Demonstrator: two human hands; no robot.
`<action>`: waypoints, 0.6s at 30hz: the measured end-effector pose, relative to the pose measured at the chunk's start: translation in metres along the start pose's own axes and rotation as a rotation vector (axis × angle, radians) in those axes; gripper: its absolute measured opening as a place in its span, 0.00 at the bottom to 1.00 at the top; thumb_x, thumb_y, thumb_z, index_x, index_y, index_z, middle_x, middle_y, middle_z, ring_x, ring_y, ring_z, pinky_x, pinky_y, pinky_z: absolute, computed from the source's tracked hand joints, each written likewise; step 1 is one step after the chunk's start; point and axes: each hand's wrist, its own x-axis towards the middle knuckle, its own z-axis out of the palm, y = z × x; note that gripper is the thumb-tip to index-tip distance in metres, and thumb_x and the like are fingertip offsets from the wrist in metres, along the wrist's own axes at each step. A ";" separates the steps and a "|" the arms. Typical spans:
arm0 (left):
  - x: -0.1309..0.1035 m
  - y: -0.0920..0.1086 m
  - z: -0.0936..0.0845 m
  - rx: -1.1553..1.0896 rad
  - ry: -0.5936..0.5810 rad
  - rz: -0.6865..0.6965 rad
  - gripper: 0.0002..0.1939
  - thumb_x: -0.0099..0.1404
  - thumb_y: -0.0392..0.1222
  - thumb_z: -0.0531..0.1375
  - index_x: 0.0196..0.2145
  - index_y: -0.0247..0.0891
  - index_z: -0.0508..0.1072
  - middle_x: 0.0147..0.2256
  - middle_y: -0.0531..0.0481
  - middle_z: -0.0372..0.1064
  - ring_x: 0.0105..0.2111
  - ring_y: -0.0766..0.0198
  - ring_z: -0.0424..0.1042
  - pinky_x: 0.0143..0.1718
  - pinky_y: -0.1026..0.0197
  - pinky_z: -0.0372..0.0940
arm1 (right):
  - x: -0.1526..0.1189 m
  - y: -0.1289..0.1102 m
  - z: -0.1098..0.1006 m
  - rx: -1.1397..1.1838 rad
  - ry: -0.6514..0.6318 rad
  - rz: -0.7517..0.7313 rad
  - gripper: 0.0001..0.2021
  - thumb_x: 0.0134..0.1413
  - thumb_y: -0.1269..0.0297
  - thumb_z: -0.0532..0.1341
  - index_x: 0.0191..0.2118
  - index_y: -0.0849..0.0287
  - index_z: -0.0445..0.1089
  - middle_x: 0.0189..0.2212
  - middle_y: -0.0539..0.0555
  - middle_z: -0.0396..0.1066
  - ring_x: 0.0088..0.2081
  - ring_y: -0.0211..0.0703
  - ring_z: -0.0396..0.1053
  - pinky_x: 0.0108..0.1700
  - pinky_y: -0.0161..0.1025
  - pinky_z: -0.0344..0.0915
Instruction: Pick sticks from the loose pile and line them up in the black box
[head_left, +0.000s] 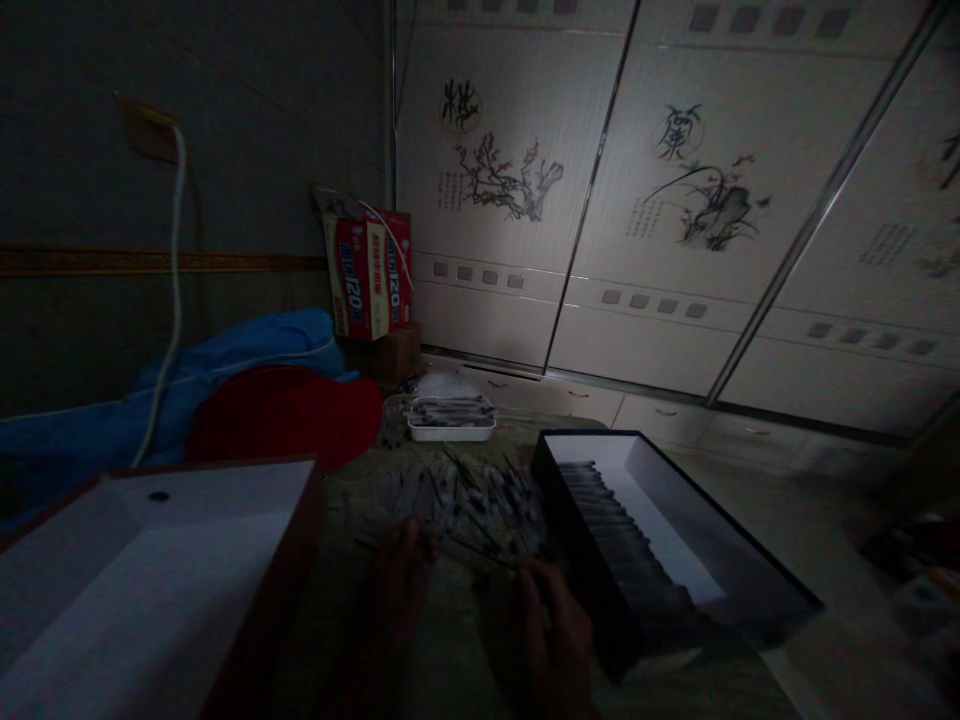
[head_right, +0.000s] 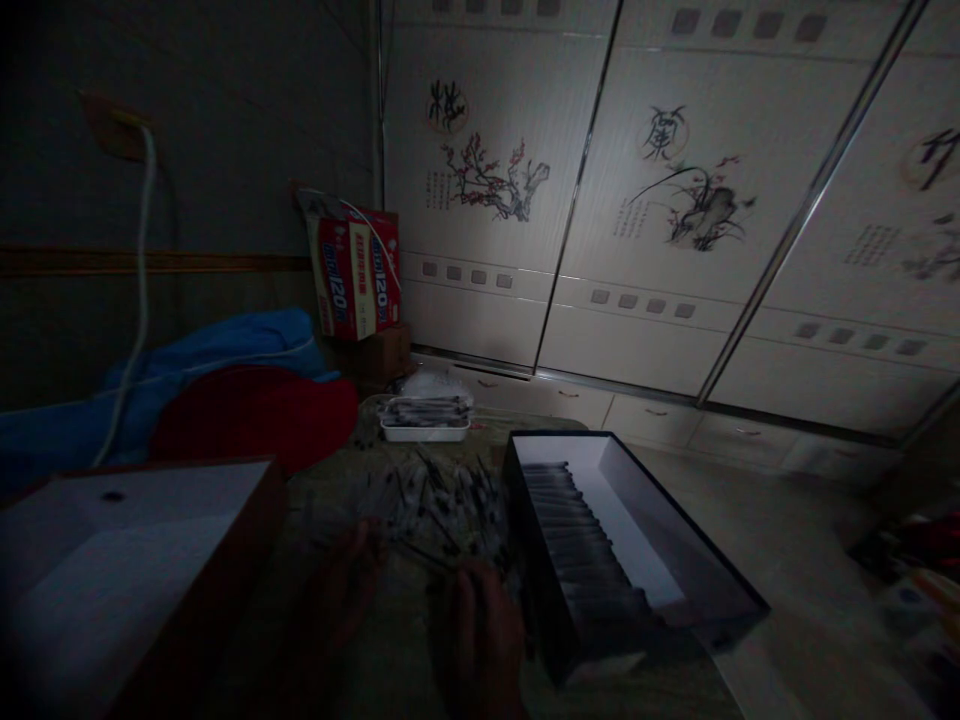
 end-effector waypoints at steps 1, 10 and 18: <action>-0.001 -0.002 0.001 -0.015 -0.027 -0.006 0.12 0.50 0.48 0.62 0.30 0.39 0.74 0.30 0.47 0.74 0.33 0.58 0.74 0.33 0.58 0.70 | 0.000 0.000 0.000 -0.004 -0.007 -0.005 0.12 0.62 0.59 0.49 0.38 0.56 0.68 0.30 0.55 0.73 0.31 0.41 0.71 0.33 0.34 0.64; -0.007 0.003 0.025 -0.385 -0.121 -0.359 0.15 0.45 0.50 0.65 0.25 0.37 0.71 0.24 0.53 0.71 0.23 0.65 0.71 0.25 0.62 0.67 | 0.002 0.000 0.003 -0.001 -0.033 -0.033 0.12 0.61 0.61 0.49 0.37 0.55 0.69 0.30 0.55 0.72 0.30 0.41 0.71 0.30 0.33 0.64; -0.026 -0.009 0.032 -0.491 -0.343 -0.497 0.08 0.50 0.42 0.65 0.28 0.37 0.73 0.27 0.49 0.74 0.30 0.61 0.75 0.31 0.59 0.69 | 0.002 0.001 0.006 0.180 -0.165 0.078 0.16 0.63 0.60 0.44 0.47 0.56 0.65 0.34 0.55 0.73 0.33 0.40 0.72 0.33 0.32 0.66</action>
